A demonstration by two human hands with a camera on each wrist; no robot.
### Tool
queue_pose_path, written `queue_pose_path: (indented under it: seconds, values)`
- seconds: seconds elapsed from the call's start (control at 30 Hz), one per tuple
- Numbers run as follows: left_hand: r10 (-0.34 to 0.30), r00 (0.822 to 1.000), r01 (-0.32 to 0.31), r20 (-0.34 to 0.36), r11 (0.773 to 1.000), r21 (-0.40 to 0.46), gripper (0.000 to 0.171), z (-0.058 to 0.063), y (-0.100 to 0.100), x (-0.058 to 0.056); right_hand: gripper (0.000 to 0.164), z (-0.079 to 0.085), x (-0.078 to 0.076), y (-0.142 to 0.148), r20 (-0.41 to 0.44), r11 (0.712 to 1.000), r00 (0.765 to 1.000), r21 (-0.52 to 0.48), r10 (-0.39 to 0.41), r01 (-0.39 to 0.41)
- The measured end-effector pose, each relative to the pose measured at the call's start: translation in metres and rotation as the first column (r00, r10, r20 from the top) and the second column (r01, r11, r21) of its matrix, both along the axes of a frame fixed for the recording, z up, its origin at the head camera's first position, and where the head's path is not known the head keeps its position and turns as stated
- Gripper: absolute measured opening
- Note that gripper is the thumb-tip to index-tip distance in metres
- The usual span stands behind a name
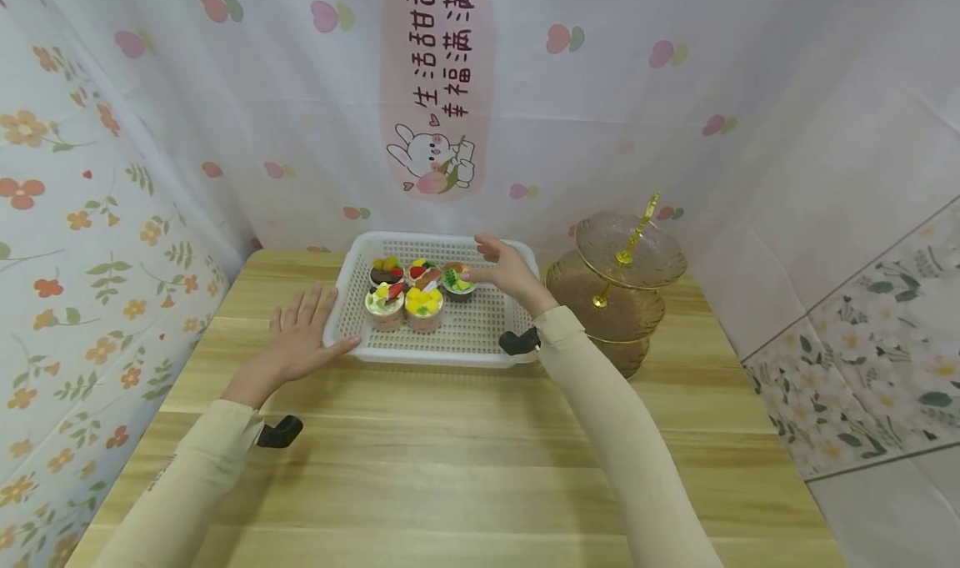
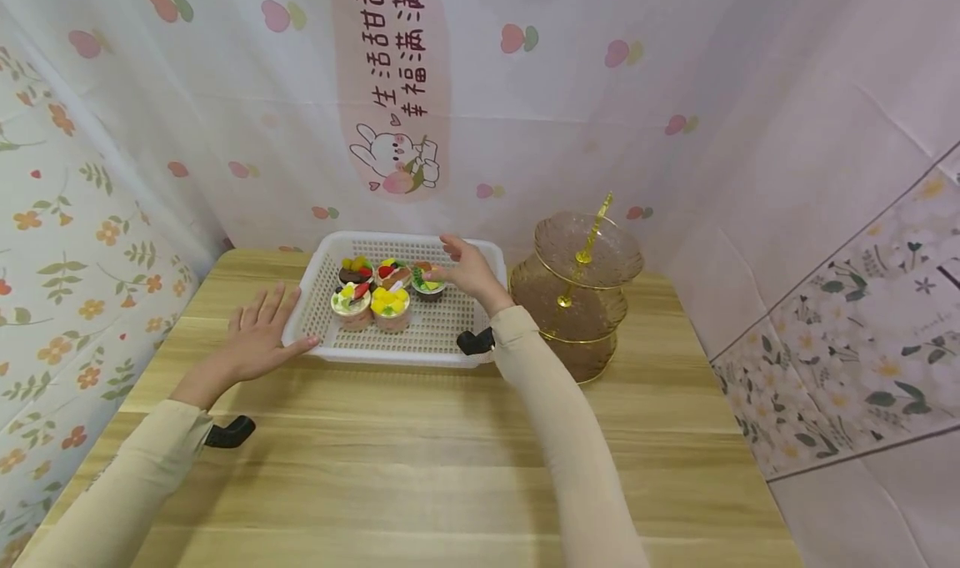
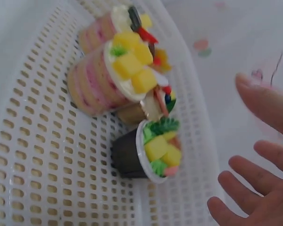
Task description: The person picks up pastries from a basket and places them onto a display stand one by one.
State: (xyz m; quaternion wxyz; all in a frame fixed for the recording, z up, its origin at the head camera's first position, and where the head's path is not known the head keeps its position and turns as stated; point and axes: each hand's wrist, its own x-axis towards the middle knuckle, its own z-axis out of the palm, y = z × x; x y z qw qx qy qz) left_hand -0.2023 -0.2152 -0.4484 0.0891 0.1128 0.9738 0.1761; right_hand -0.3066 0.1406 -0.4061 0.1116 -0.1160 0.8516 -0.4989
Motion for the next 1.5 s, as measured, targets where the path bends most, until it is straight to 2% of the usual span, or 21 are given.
queue_pose_path:
  seconds: [0.13,0.3,0.5,0.7,0.93,1.13,1.5]
  values:
    - [0.013,1.0,-0.013,0.0,1.0,0.014,0.103,-0.002,0.0,0.001,0.08,-0.011,-0.011,-0.002,0.068,0.998,0.996,-0.01,-0.065,0.065]
    - [0.017,1.0,-0.018,0.026,1.0,0.002,0.102,-0.003,0.001,0.003,0.073,-0.022,-0.016,-0.001,0.164,0.985,0.973,-0.026,-0.165,0.171]
    - [0.031,0.999,-0.031,0.034,1.0,-0.002,0.1,-0.003,0.001,0.001,0.065,-0.035,-0.023,0.0,0.166,0.975,0.968,-0.082,-0.189,0.205]
    - [0.039,0.998,-0.039,0.045,0.999,-0.001,0.102,-0.001,0.002,0.0,0.057,-0.05,-0.032,-0.002,0.118,0.979,0.975,-0.062,-0.188,0.196]
    - [0.041,0.998,-0.042,0.055,0.999,0.021,0.102,0.0,0.003,-0.002,0.063,-0.06,-0.033,-0.004,0.114,0.987,0.98,0.012,-0.161,0.161]
    - [0.045,0.997,-0.046,0.055,0.999,0.02,0.102,0.0,0.003,-0.002,0.064,-0.07,-0.033,-0.005,0.112,0.986,0.98,-0.014,-0.164,0.167]
    - [0.046,0.997,-0.048,0.058,0.999,0.026,0.101,0.0,0.003,-0.003,0.066,-0.091,-0.041,-0.003,0.117,0.982,0.978,-0.057,-0.173,0.181]
